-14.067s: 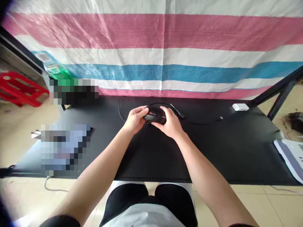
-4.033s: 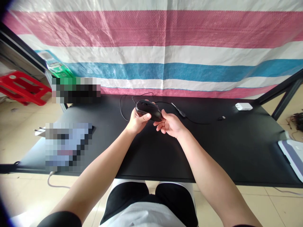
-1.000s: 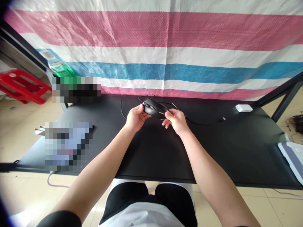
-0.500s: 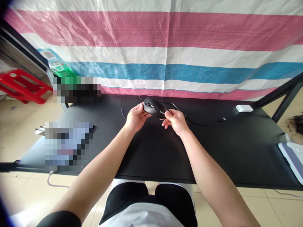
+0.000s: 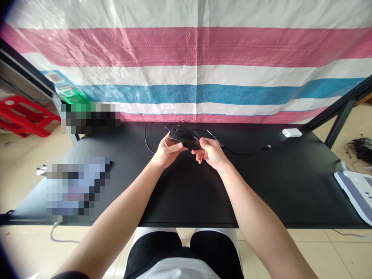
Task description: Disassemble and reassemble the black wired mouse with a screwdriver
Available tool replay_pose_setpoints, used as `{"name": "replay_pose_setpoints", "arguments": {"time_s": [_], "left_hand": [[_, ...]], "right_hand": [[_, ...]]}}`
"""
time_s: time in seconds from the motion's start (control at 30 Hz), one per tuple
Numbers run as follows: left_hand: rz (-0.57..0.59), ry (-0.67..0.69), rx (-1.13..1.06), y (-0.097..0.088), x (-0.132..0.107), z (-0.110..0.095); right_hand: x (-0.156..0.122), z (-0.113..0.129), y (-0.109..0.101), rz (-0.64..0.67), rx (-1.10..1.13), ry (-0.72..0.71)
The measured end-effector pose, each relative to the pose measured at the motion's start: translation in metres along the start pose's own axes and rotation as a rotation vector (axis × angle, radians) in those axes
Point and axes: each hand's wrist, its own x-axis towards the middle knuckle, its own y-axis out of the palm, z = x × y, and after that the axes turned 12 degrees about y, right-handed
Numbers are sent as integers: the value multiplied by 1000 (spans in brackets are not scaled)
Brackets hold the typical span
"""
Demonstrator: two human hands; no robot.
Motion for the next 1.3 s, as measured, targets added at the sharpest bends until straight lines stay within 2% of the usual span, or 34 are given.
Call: {"name": "replay_pose_setpoints", "arguments": {"time_s": [0.17, 0.3, 0.5, 0.7, 0.93, 1.13, 1.3], "left_hand": [[-27, 42, 17, -3, 3, 4], [-70, 68, 47, -4, 5, 7], [-153, 67, 120, 0, 4, 12], [-188, 33, 121, 4, 2, 14], [-172, -10, 157, 3, 2, 15], [-171, -28, 141, 1, 3, 20], [-196, -44, 149, 1, 3, 20]], "right_hand": [[1, -2, 3, 17, -26, 69], [2, -3, 7, -72, -76, 88], [4, -11, 9, -170, -224, -130], [4, -21, 8, -390, -543, -348], [1, -19, 6, -360, -602, -323], [4, -22, 3, -402, -582, -347], [2, -22, 5, -364, -606, -355]]}}
